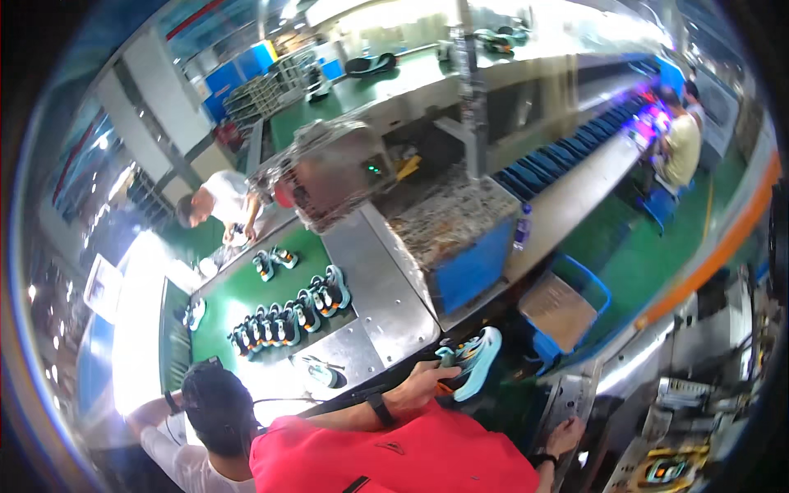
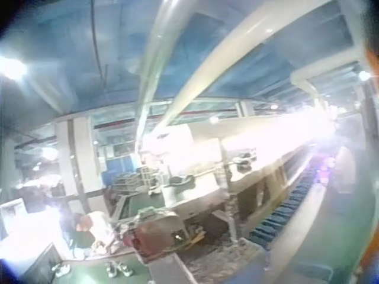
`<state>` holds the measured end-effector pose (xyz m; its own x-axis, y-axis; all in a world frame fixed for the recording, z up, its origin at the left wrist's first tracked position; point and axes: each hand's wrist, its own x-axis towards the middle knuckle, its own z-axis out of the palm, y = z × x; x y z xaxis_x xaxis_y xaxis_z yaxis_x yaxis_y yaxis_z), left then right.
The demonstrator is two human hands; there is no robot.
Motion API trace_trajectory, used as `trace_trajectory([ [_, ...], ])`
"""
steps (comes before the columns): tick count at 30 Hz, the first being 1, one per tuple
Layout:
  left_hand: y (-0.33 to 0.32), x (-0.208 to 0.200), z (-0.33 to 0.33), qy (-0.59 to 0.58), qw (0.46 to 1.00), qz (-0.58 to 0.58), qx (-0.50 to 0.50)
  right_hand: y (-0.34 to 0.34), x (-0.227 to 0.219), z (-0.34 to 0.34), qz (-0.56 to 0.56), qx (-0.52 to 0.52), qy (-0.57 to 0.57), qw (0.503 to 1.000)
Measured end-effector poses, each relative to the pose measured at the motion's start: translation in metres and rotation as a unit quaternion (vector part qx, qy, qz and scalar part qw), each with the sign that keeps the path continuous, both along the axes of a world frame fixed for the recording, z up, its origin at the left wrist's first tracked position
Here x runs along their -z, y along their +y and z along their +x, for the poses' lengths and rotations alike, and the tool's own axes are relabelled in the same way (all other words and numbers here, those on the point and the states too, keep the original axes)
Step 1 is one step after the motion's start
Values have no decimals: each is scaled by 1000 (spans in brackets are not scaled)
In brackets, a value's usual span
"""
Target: Operate a shoe-lasting or sole-attaching machine to press and bond components of athletic footwear.
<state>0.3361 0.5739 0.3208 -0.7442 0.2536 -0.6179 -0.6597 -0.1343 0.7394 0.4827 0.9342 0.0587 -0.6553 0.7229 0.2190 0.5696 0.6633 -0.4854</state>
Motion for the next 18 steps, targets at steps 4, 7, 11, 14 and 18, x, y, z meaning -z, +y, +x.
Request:
trace_trajectory([
  [4, -69, 45, -18, -72, 974, 46, -210, 16, -43, -53, 90, -22, 126, 988],
  [7, -143, 79, -47, -48, 955, 72, -284, -14, -169, -158, 93, -139, 209, 963],
  [11, -238, 87, -125, 56, 924, 50, -376, -121, -348, -306, 101, -342, 266, 896],
  [14, -329, 131, -184, 118, 914, -68, -382, -218, -440, -417, 197, -474, 290, 808],
  [18, -440, 173, -254, 58, 875, -60, -476, -344, -513, -578, 262, -579, 214, 742],
])
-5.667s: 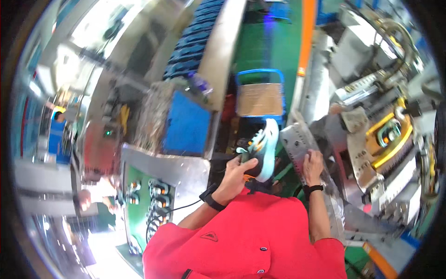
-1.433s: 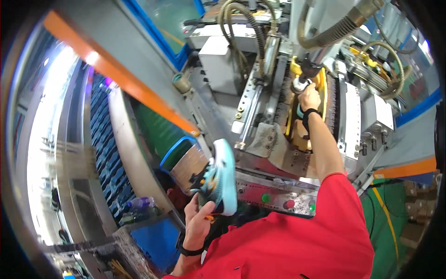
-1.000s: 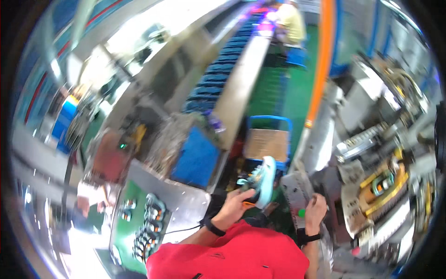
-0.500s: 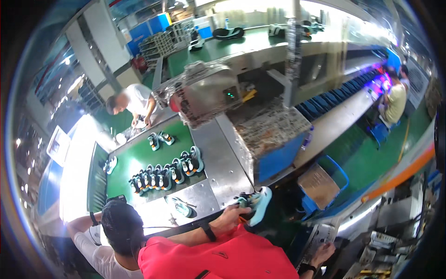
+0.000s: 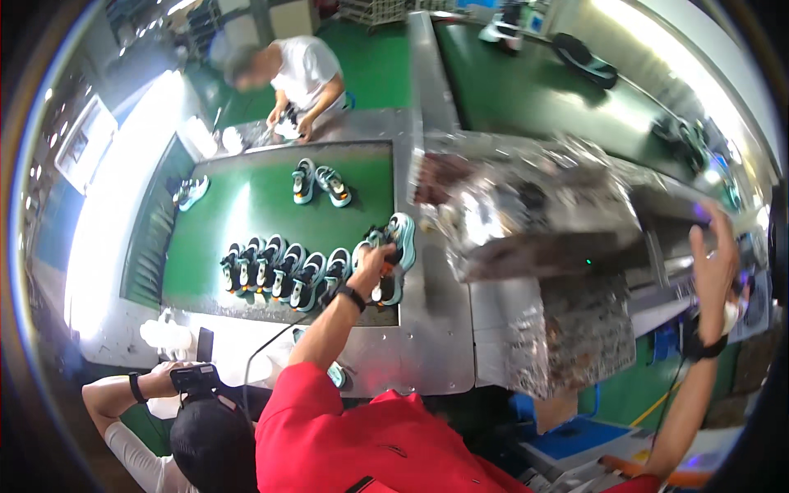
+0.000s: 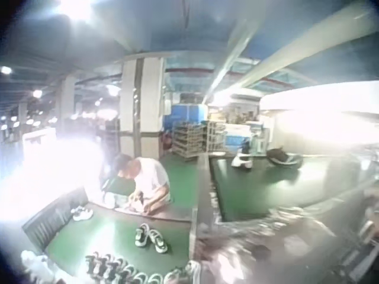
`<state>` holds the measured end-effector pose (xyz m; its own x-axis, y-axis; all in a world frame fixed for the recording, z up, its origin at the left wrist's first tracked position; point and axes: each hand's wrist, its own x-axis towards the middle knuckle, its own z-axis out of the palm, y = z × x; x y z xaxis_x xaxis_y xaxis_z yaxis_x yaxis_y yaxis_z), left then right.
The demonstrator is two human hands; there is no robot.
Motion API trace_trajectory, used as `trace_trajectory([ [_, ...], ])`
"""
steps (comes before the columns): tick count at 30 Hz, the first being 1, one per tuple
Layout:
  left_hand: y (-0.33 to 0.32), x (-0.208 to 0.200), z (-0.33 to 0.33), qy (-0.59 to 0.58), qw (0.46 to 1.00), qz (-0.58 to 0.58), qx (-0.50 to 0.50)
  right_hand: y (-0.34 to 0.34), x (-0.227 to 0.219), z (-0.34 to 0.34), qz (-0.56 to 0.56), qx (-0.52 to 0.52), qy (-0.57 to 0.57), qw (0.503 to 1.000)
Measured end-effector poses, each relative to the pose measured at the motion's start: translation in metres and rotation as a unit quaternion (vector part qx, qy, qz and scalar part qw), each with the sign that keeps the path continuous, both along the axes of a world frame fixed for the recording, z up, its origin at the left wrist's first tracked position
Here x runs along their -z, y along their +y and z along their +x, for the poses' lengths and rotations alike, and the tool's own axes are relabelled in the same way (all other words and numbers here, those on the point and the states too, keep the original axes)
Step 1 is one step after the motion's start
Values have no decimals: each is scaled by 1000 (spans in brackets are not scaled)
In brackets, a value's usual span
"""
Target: Operate a shoe-lasting or sole-attaching machine to press and bond components of athletic footwear.
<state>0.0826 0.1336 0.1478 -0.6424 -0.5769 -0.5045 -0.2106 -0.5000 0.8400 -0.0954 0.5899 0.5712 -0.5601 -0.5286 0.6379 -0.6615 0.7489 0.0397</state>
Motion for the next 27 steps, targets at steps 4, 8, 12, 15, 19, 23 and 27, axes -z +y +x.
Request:
trace_trajectory([
  [4, -81, 19, -77, -29, 994, -80, -75, -94, -33, -152, 131, -14, -14, 991],
  [8, -168, 69, -140, -99, 983, -144, -48, -175, -35, -287, 172, -64, -26, 983],
  [12, -228, 133, -166, -245, 857, -447, -79, -279, -27, -341, 180, -81, -16, 980],
  [15, -218, 159, -175, -306, 815, -492, -4, -304, -16, -364, 244, -64, -18, 967],
  [19, -225, 176, -157, -330, 791, -514, 9, -326, 1, -349, 247, 40, -11, 968],
  [23, -233, 166, -182, -348, 782, -515, -35, -233, -29, -406, 281, 137, 116, 943],
  [27, -233, 167, -172, -339, 844, -416, -9, -187, 2, -374, 156, 163, -54, 973],
])
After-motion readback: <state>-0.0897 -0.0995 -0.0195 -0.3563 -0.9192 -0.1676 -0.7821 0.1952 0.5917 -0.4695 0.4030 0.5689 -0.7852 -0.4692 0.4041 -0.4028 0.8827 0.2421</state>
